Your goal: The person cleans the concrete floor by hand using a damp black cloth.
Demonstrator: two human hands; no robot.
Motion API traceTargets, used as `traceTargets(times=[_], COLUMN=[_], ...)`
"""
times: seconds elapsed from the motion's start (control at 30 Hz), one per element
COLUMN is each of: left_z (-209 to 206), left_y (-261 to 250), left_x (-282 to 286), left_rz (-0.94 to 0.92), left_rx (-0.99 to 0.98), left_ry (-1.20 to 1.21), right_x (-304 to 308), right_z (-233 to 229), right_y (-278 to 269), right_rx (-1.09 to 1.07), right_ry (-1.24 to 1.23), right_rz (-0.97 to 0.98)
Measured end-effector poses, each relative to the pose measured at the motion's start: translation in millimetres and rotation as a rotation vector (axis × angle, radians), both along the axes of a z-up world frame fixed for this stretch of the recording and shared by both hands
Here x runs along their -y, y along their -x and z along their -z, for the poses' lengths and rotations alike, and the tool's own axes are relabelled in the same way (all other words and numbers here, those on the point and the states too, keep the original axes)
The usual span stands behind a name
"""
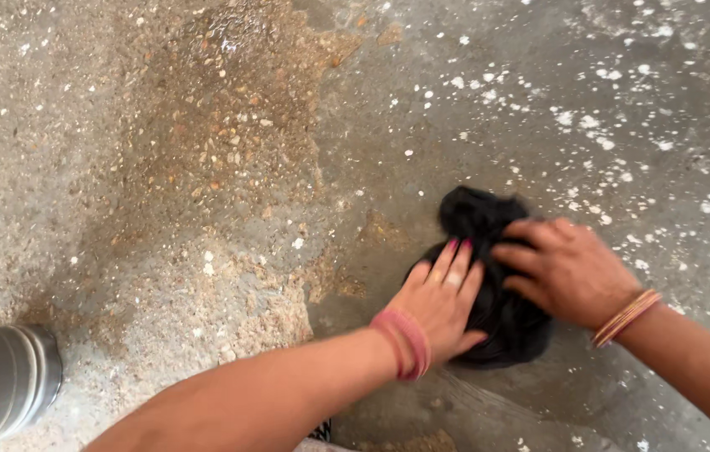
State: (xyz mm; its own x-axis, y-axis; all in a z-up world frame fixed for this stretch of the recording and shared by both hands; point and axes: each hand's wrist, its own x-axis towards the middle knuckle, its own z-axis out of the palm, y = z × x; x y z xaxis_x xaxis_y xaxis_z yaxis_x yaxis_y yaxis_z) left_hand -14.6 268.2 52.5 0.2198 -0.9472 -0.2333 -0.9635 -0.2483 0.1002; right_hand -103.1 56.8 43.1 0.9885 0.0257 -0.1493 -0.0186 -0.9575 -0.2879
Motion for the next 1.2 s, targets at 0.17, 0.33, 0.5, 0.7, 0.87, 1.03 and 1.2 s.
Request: traceTargets(times=[0.17, 0.33, 0.5, 0.7, 0.87, 1.03, 1.2], left_z=[-9.3, -28.2, -20.6, -8.2, 3.2, 6.7, 10.1], left_y=[-54.1, -86.2, -70.0, -39.8, -4.3, 49.8, 71.2], left_x=[13.2, -43.2, -81.3, -90.8, -73.7, -22.3, 6.8], left_rz=[0.019, 0.120, 0.224, 0.292, 0.305, 0.249, 0.289], left_rx=[0.030, 0.135, 0.244, 0.197, 0.072, 0.037, 0.065], left_ry=[-0.179, -0.264, -0.312, -0.187, -0.042, -0.007, 0.056], right_x=[-24.3, -74.9, -92.5, -72.7, -55.2, -17.4, 16.6], right_z=[10.8, 8.5, 4.9, -7.7, -14.6, -1.6, 24.0], right_y=[-29.7, -53.9, -44.7, -11.1, 28.0, 76.2, 123.4], right_rx=[0.182, 0.111, 0.111, 0.027, -0.067, -0.096, 0.049], right_ry=[0.086, 0.026, -0.048, -0.108, -0.092, -0.012, 0.084], right_rz=[0.153, 0.052, -0.145, -0.326, -0.296, -0.214, -0.209])
